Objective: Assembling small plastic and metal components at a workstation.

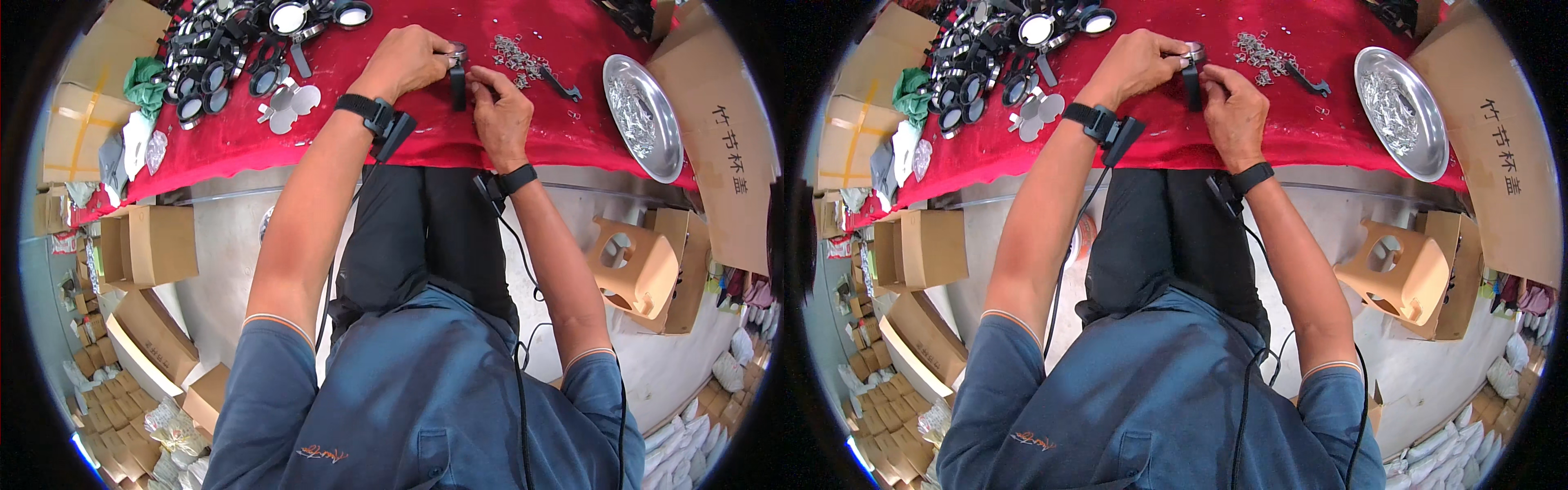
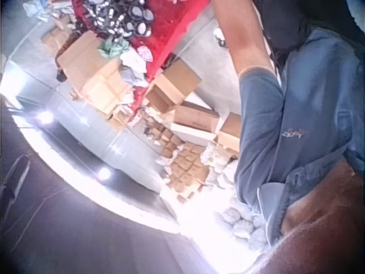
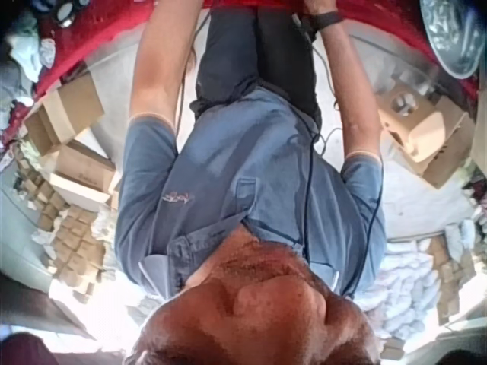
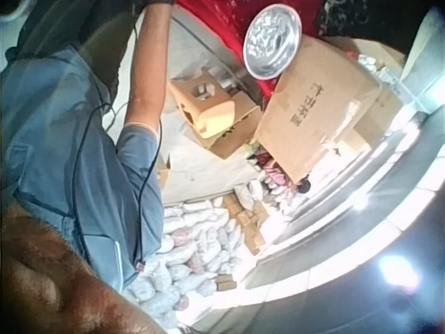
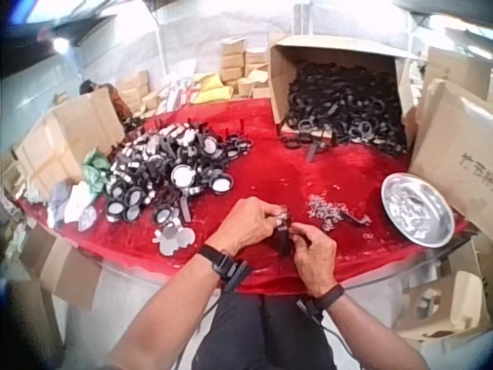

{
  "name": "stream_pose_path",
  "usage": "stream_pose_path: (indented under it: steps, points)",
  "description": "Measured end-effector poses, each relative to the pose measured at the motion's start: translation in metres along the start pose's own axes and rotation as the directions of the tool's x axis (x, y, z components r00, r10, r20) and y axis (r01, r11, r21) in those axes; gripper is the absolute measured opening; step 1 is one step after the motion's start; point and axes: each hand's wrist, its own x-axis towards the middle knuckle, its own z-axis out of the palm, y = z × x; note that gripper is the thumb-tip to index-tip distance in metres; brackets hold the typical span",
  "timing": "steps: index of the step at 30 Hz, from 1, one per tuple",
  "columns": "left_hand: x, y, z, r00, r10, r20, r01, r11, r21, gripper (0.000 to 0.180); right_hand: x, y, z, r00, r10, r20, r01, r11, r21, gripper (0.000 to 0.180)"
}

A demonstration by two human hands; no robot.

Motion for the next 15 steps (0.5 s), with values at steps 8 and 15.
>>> stream_pose_path:
  steps: [8, 15]
  points:
    - [-0.005, 0.015, -0.003, 0.996, 0.071, -0.060, -0.064, 0.991, 0.115, 0.031, -0.004, -0.029, -0.056, 0.981, -0.189, -0.030, 0.179, 0.962, -0.204, 0.019]
    - [-0.003, 0.020, 0.004, 0.996, 0.010, -0.093, -0.007, 0.999, 0.037, 0.033, 0.091, -0.008, -0.244, 0.996, 0.078, 0.043, -0.023, 0.688, -0.725, 0.019]
